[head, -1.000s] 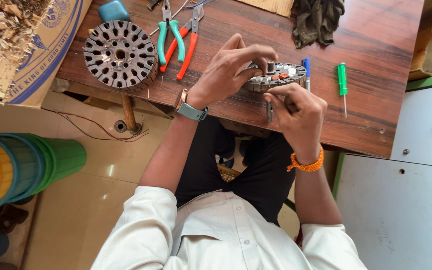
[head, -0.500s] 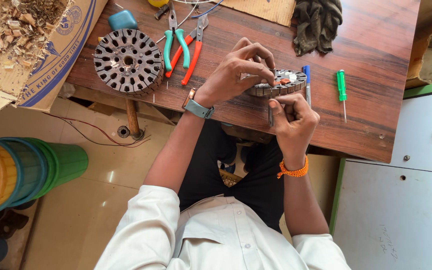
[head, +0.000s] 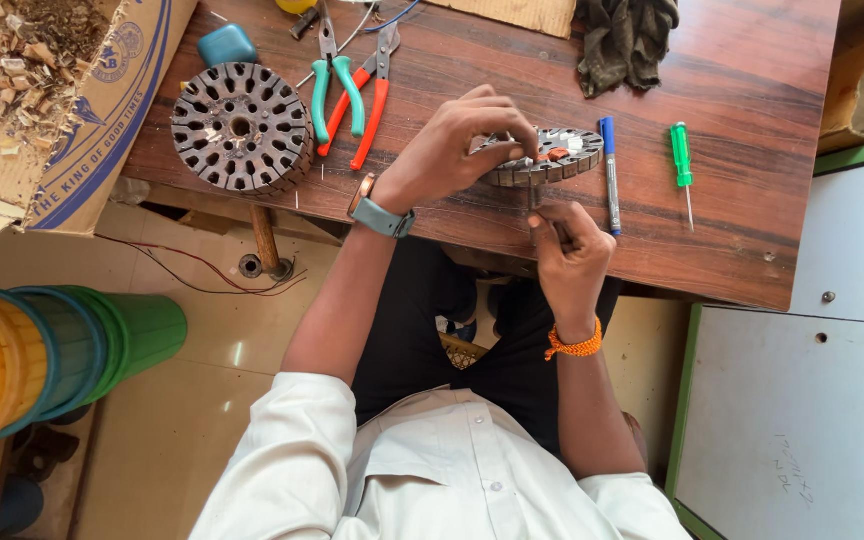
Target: The person works on a stator core clamped in a bench vise, using a green screwdriver to adjust or remove small parts from the slots. They also use a blue marker to mark the component and handle thin wires, occasionally rotating the stator to access different areas.
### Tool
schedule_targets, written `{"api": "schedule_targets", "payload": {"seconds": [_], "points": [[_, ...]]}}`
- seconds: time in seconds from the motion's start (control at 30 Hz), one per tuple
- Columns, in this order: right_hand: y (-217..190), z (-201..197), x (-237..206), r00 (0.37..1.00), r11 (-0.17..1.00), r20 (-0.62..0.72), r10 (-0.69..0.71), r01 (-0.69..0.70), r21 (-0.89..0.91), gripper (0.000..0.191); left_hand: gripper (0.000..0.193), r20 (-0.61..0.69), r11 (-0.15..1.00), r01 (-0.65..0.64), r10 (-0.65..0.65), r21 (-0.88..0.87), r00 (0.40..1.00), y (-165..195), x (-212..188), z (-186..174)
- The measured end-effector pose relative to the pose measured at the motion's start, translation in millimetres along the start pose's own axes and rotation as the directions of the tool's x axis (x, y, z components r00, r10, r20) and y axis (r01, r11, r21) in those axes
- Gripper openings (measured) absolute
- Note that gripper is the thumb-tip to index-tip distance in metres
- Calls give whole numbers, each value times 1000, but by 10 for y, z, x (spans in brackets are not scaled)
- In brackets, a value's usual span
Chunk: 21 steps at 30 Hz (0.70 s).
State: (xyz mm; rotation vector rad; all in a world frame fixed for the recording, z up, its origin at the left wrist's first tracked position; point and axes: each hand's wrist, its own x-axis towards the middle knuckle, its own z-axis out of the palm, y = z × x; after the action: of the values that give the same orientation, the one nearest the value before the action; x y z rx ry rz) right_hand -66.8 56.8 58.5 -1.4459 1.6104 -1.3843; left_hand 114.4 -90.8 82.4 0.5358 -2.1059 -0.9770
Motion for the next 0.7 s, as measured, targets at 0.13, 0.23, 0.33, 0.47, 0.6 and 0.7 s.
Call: {"api": "schedule_targets", "payload": {"seconds": [0.13, 0.23, 0.33, 0.47, 0.6, 0.7], "points": [[58, -140, -14, 999, 999, -38, 36, -37, -23, 6, 40, -172, 983, 41, -9, 181, 985, 260, -113, 148], [53, -227, -1, 996, 998, -80, 39, -42, -44, 3, 56, -369, 945, 139, -21, 297, 929, 463, -196, 490], [-11, -347, 69, 997, 994, -55, -54, 49, -95, 6, 50, -512, 924, 245, -64, 294, 856, 496, -246, 736], [-170, -540, 206, 981, 961, 44, -189, 194, -197, 8, 45, -582, 942, 221, -35, 251, 812, 408, -291, 836], [-304, -590, 363, 945, 902, 126, -301, 325, -285, 7, 42, -594, 954, 194, -22, 228, 804, 348, -313, 853], [-351, -574, 500, 890, 850, 186, -416, 453, -268, 6, 43, -595, 957, 190, -23, 220, 803, 335, -325, 862]]}}
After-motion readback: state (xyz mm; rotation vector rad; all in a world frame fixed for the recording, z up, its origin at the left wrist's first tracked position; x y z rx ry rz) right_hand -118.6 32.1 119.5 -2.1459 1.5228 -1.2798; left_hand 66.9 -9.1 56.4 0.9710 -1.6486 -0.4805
